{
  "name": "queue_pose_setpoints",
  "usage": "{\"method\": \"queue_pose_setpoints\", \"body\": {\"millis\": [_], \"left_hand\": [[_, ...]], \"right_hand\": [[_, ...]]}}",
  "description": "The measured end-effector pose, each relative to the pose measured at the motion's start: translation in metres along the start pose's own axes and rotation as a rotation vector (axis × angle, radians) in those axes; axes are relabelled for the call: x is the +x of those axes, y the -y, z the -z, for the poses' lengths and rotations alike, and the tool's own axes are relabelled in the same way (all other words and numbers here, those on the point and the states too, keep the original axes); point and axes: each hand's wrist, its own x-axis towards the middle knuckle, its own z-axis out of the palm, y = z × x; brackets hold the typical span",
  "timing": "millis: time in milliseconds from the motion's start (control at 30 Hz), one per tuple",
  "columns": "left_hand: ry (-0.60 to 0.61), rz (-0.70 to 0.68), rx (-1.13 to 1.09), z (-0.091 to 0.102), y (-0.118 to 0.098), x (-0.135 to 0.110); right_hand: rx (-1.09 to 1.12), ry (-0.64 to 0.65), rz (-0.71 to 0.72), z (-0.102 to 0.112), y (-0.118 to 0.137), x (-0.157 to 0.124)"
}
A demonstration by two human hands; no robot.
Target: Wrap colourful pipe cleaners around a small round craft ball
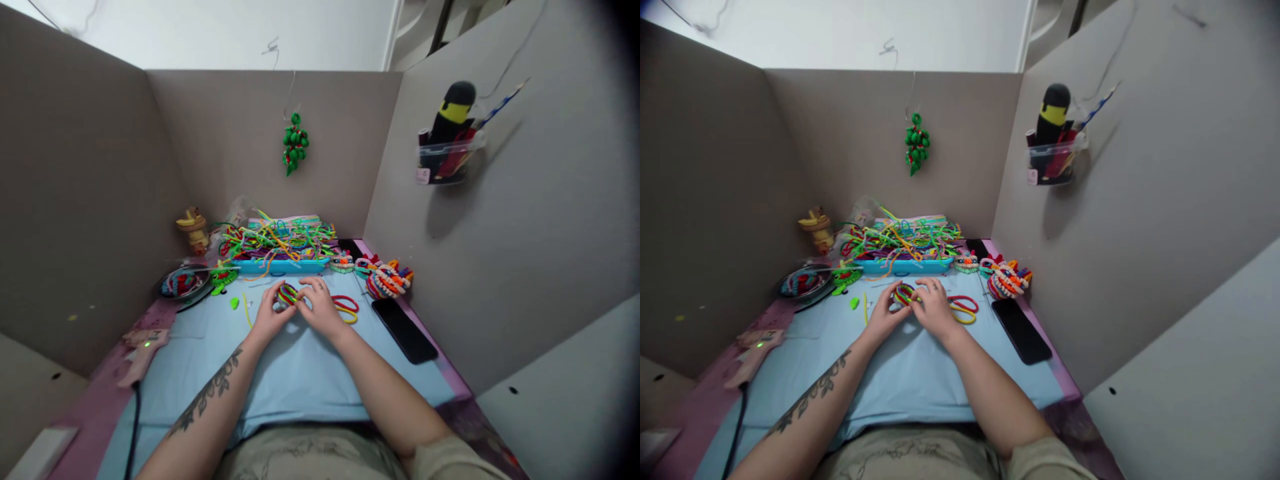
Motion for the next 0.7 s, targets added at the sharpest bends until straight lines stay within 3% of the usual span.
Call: {"method": "queue_pose_setpoints", "body": {"millis": [267,433,567,700], "left_hand": [[-0.022,0.052,-0.089,0.000,-0.009,0.001],[-0.030,-0.020,-0.006,0.001,0.000,0.003],[-0.079,-0.005,0.058,0.001,0.003,0.003],[-0.069,0.057,-0.044,0.001,-0.001,0.003]], "right_hand": [[0.273,0.100,-0.094,0.010,-0.007,0.004],[0.204,0.199,-0.060,0.010,-0.004,0.003],[0.282,0.150,-0.070,0.010,-0.004,0.003],[0.451,0.072,-0.108,0.014,-0.009,0.005]]}}
